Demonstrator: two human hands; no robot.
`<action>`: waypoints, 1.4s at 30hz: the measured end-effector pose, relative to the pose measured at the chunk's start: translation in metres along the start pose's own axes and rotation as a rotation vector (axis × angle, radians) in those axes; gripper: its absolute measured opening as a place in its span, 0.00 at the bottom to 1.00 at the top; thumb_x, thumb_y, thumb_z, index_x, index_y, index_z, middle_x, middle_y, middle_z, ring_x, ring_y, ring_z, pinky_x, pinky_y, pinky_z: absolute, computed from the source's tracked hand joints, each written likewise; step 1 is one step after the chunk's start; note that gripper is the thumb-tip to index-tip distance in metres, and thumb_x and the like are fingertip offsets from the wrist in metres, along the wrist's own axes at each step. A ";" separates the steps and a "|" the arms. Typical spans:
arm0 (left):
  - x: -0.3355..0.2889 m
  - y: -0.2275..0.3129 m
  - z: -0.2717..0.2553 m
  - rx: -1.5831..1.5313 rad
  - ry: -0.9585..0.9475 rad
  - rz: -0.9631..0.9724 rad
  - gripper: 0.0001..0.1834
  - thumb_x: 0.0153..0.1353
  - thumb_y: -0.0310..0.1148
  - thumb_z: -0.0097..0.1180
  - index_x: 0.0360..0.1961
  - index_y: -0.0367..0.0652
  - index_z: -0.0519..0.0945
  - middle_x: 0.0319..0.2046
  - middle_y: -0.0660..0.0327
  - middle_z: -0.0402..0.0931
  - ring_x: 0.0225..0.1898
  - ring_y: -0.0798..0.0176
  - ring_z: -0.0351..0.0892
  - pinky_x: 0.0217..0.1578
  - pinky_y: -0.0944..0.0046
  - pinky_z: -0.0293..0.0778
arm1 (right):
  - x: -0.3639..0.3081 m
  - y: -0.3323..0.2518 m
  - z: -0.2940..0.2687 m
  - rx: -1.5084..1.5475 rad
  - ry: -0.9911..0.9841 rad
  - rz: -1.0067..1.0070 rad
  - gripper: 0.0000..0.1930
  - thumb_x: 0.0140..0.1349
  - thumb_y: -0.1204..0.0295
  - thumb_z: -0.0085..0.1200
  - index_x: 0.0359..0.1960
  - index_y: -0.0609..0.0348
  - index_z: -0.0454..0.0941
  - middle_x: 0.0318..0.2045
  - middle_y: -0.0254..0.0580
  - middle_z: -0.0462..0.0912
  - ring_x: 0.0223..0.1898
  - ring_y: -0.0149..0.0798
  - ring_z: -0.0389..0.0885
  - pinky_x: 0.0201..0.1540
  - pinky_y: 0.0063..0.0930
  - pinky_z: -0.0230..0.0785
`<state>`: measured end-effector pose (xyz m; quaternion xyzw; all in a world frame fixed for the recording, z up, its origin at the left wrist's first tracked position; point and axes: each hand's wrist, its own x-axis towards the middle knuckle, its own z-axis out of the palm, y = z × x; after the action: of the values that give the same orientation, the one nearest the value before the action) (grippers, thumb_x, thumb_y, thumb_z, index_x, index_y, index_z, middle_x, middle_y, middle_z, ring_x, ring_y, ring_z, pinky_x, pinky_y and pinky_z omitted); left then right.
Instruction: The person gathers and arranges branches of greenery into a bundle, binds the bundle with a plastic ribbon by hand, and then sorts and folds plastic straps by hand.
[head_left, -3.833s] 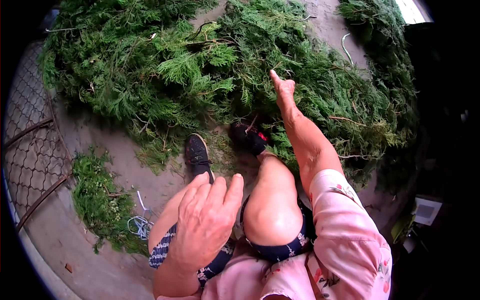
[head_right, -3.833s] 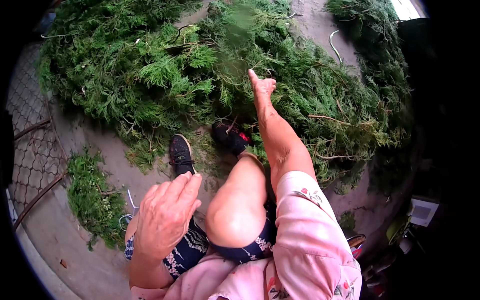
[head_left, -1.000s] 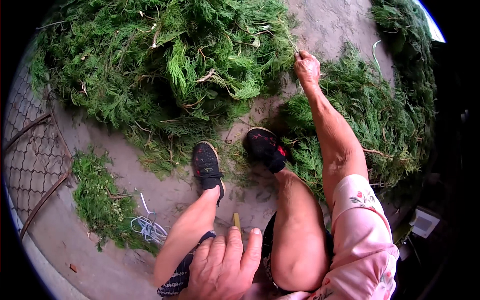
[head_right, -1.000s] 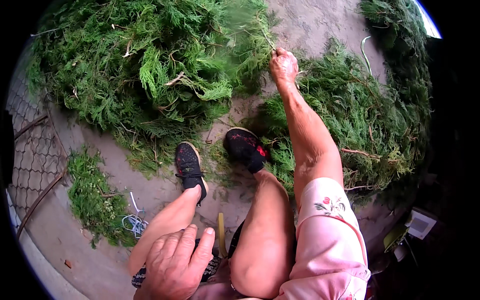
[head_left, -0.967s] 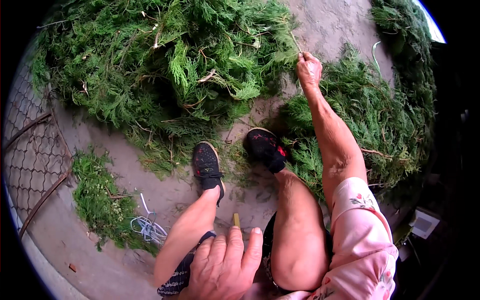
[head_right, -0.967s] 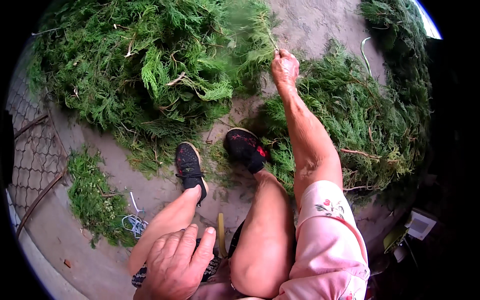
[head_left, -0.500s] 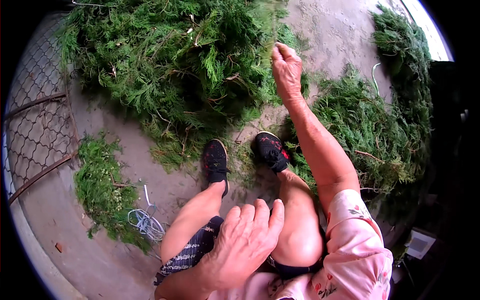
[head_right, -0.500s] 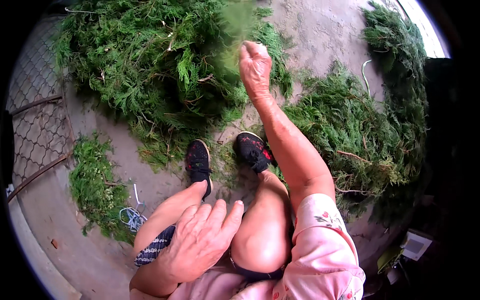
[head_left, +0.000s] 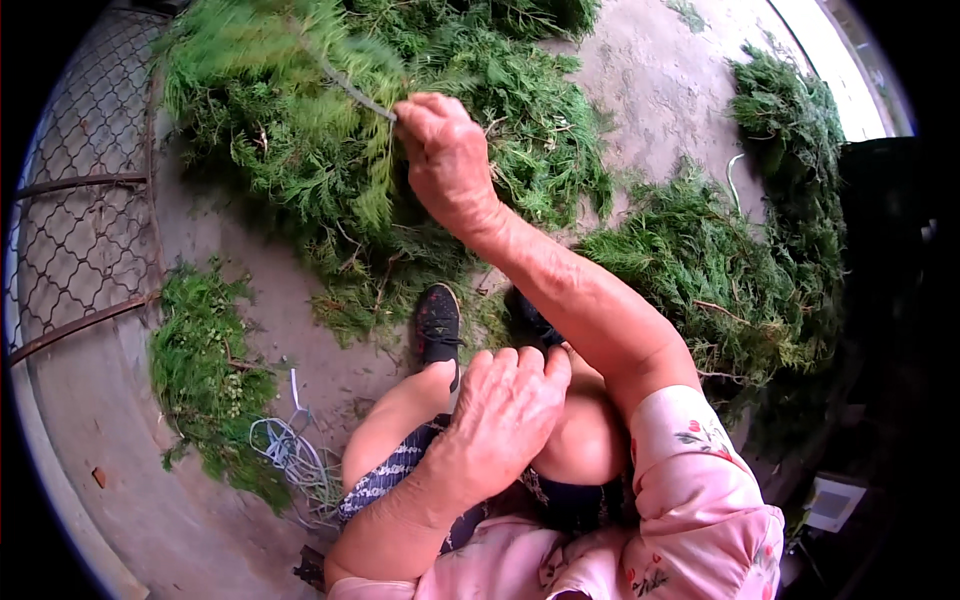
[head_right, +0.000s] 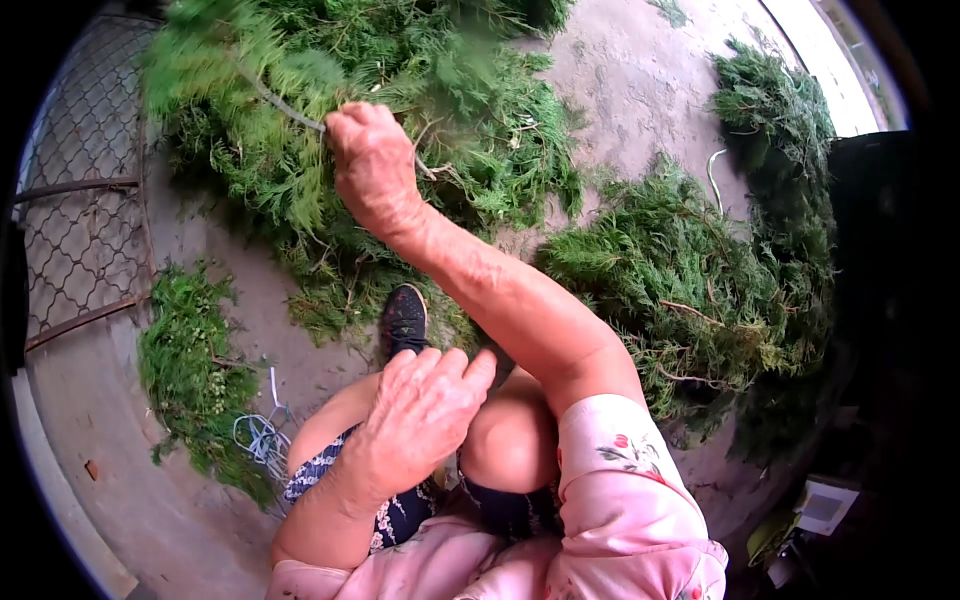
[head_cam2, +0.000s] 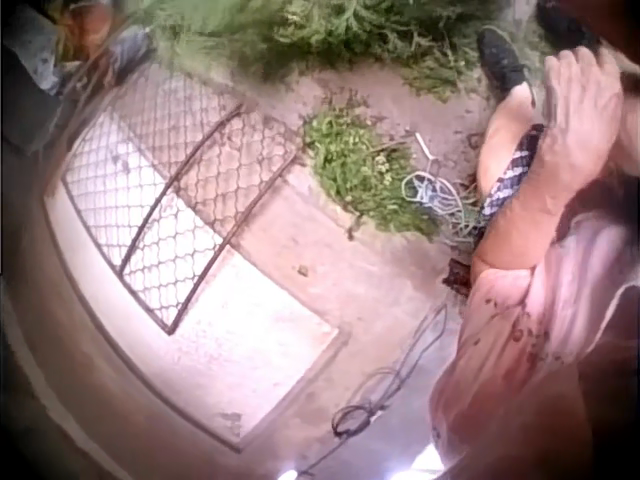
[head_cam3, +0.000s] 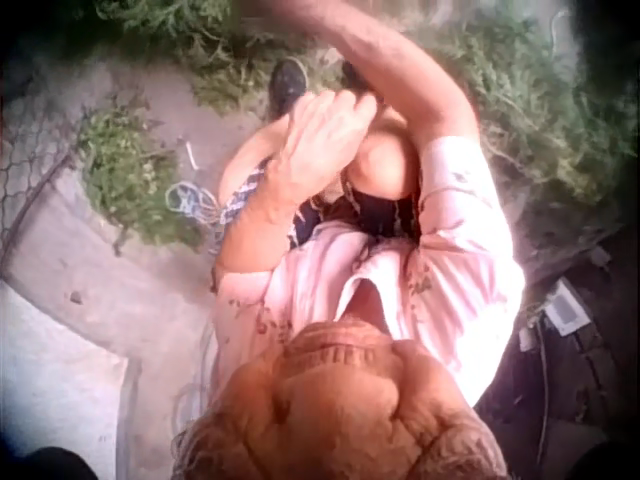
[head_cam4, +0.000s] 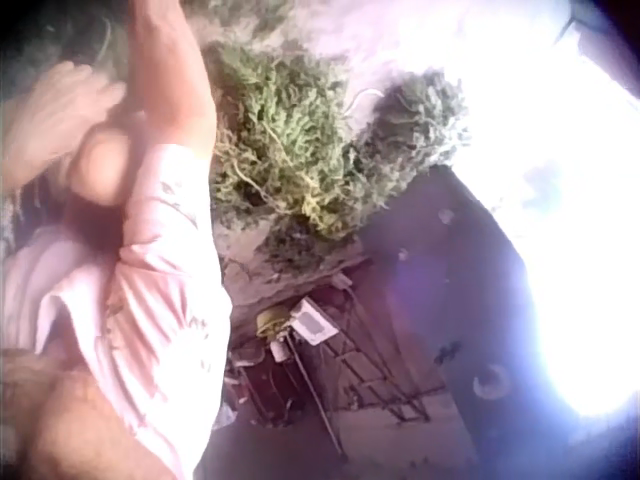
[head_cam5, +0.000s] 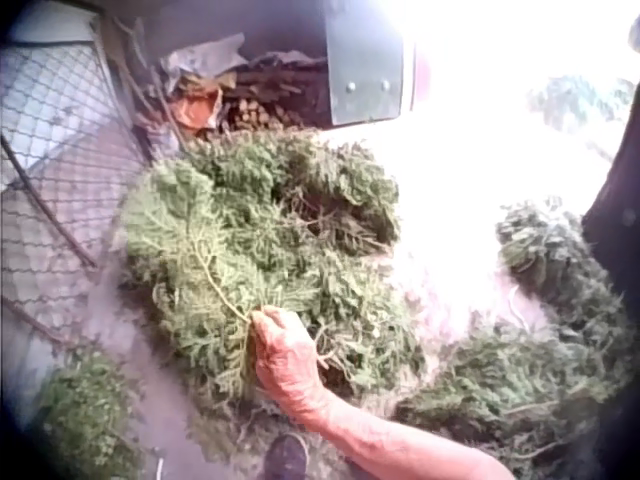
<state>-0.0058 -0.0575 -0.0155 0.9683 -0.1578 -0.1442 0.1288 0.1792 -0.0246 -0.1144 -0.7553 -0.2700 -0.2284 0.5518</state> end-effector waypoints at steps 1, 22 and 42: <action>-0.004 -0.004 -0.003 -0.047 0.159 0.018 0.19 0.53 0.31 0.50 0.46 0.37 0.70 0.30 0.59 0.69 0.36 0.61 0.71 0.37 0.61 0.66 | -0.008 -0.008 -0.002 0.004 -0.032 -0.043 0.10 0.49 0.80 0.54 0.35 0.63 0.77 0.35 0.48 0.78 0.35 0.47 0.77 0.36 0.30 0.71; 0.005 -0.005 0.005 -0.140 -0.027 -0.176 0.21 0.51 0.37 0.52 0.46 0.42 0.73 0.38 0.47 0.75 0.41 0.45 0.73 0.40 0.54 0.69 | -0.104 -0.027 -0.406 -0.614 -0.151 0.122 0.14 0.45 0.80 0.58 0.37 0.53 0.80 0.29 0.36 0.80 0.35 0.39 0.76 0.39 0.27 0.70; -0.093 0.020 -0.003 -0.128 0.519 -0.303 0.13 0.57 0.30 0.52 0.43 0.37 0.75 0.40 0.52 0.76 0.40 0.54 0.77 0.41 0.63 0.71 | -0.247 0.029 -0.516 -1.074 -0.268 0.333 0.13 0.44 0.79 0.47 0.32 0.53 0.79 0.33 0.39 0.78 0.40 0.45 0.73 0.43 0.36 0.66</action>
<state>-0.0950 -0.0437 0.0157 0.9753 0.0359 0.0806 0.2025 -0.0110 -0.5638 -0.1457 -0.9842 -0.0611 -0.1457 0.0805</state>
